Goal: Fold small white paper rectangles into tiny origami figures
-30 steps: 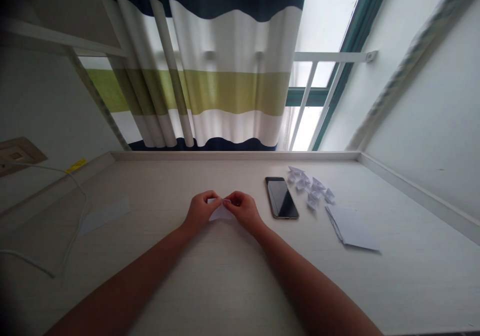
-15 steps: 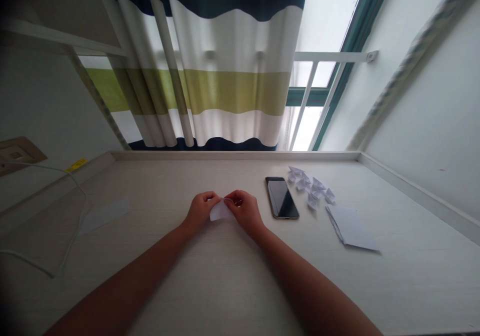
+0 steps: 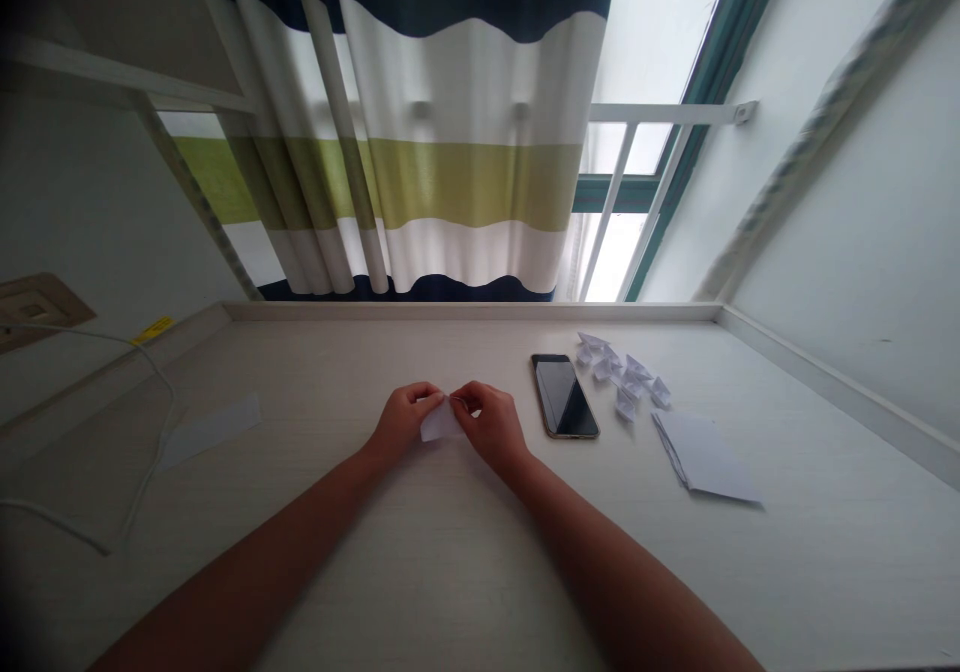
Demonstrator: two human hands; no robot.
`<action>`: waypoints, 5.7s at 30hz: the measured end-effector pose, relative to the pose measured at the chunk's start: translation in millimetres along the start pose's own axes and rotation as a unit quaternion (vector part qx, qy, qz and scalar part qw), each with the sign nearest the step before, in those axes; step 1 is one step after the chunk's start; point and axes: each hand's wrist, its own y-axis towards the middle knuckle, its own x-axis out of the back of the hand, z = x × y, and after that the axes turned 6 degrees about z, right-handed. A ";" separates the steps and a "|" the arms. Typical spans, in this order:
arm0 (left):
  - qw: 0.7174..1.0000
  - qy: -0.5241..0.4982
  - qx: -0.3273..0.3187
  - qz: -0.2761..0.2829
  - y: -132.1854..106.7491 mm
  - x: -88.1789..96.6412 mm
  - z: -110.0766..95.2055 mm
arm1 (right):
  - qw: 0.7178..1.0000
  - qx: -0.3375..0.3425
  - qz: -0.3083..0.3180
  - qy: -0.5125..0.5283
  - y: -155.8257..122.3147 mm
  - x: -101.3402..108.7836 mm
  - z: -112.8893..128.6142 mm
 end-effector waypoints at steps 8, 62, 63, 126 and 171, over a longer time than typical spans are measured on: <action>1.000 -0.008 0.023 -0.008 -2.3 -1.7 -1.6 | 0.999 -0.005 -0.023 -0.049 -0.1 -0.1 2.9; 0.999 -0.043 0.014 -0.028 -0.4 0.1 0.2 | 0.990 -0.070 0.032 0.122 3.6 -1.7 -2.3; 0.999 -0.036 0.010 -0.030 -0.3 0.1 0.7 | 0.988 -0.074 0.031 0.132 3.7 -2.0 -2.3; 0.970 -0.224 0.092 0.019 -0.3 -2.4 -1.3 | 0.973 -0.154 0.053 0.164 9.3 4.0 -8.2; 0.991 -0.113 -0.035 0.064 -7.4 -2.6 -7.9 | 0.969 -0.144 0.007 0.202 7.6 6.0 -9.1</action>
